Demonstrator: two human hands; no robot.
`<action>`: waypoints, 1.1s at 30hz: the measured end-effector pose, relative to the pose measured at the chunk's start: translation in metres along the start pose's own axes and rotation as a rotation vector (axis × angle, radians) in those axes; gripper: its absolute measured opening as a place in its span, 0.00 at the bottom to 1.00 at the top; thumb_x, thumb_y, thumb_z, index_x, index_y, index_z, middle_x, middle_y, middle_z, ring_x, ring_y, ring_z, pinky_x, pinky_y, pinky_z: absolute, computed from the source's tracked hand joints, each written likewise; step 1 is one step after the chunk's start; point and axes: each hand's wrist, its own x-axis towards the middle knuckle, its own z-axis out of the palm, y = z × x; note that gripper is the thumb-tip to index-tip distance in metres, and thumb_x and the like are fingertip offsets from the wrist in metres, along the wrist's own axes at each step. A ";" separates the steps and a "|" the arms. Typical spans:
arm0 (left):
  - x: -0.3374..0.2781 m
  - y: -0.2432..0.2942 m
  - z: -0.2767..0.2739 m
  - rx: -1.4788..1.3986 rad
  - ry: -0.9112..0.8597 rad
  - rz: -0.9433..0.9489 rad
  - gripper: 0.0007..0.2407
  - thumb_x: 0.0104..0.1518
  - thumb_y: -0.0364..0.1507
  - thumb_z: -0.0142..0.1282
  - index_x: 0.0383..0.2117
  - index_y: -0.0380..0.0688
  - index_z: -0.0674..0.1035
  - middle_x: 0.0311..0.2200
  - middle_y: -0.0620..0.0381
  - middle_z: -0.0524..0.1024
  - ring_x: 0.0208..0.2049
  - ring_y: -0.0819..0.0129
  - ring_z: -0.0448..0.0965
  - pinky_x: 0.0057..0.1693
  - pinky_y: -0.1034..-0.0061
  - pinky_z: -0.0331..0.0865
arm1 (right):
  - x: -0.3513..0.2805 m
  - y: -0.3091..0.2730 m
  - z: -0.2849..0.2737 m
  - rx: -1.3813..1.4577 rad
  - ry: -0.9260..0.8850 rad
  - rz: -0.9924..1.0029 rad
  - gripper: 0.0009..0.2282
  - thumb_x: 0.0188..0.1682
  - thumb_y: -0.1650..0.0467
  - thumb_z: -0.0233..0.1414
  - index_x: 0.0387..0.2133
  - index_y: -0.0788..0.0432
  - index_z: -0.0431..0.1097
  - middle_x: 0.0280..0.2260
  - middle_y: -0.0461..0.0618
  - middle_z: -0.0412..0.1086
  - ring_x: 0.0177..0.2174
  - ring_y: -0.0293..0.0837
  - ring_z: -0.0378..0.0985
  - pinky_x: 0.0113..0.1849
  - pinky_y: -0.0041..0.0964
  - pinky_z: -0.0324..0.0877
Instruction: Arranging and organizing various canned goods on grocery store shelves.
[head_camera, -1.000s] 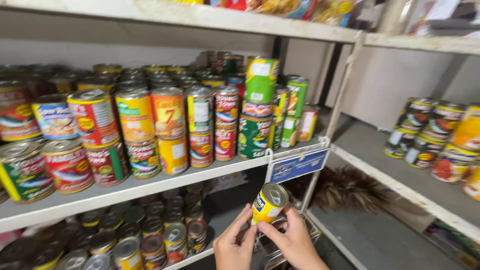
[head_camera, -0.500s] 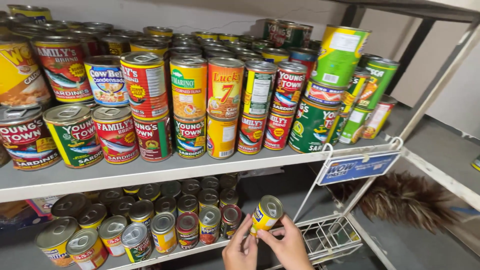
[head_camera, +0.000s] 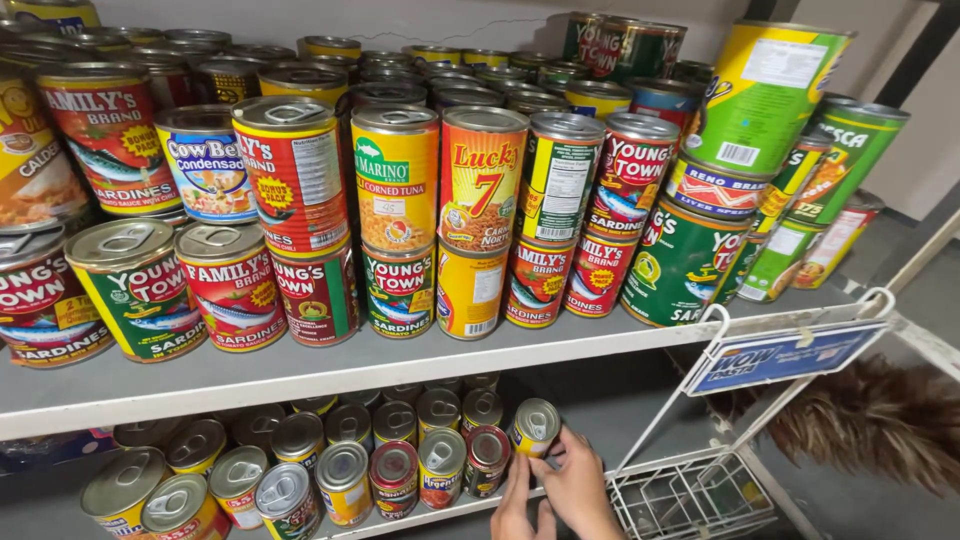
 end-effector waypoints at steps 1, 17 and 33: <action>0.002 -0.003 0.000 0.004 -0.001 -0.003 0.34 0.42 0.17 0.58 0.63 0.36 0.64 0.63 0.37 0.66 0.65 0.49 0.66 0.66 0.66 0.62 | 0.002 0.001 0.004 0.003 -0.003 0.003 0.17 0.34 0.74 0.66 0.39 0.58 0.75 0.29 0.50 0.76 0.29 0.44 0.80 0.34 0.39 0.76; 0.032 -0.006 0.016 0.094 0.056 0.099 0.36 0.38 0.14 0.50 0.63 0.25 0.62 0.64 0.24 0.57 0.69 0.37 0.56 0.69 0.59 0.51 | 0.039 0.021 0.031 0.024 -0.014 0.152 0.19 0.39 0.72 0.63 0.46 0.55 0.75 0.26 0.49 0.75 0.22 0.44 0.78 0.30 0.38 0.76; 0.028 0.058 0.017 -0.069 0.047 -0.050 0.39 0.38 0.12 0.48 0.67 0.36 0.57 0.71 0.36 0.48 0.71 0.47 0.53 0.69 0.66 0.53 | 0.026 0.032 0.011 0.524 -0.143 0.019 0.19 0.47 0.85 0.46 0.53 0.67 0.68 0.49 0.56 0.77 0.52 0.45 0.80 0.53 0.33 0.72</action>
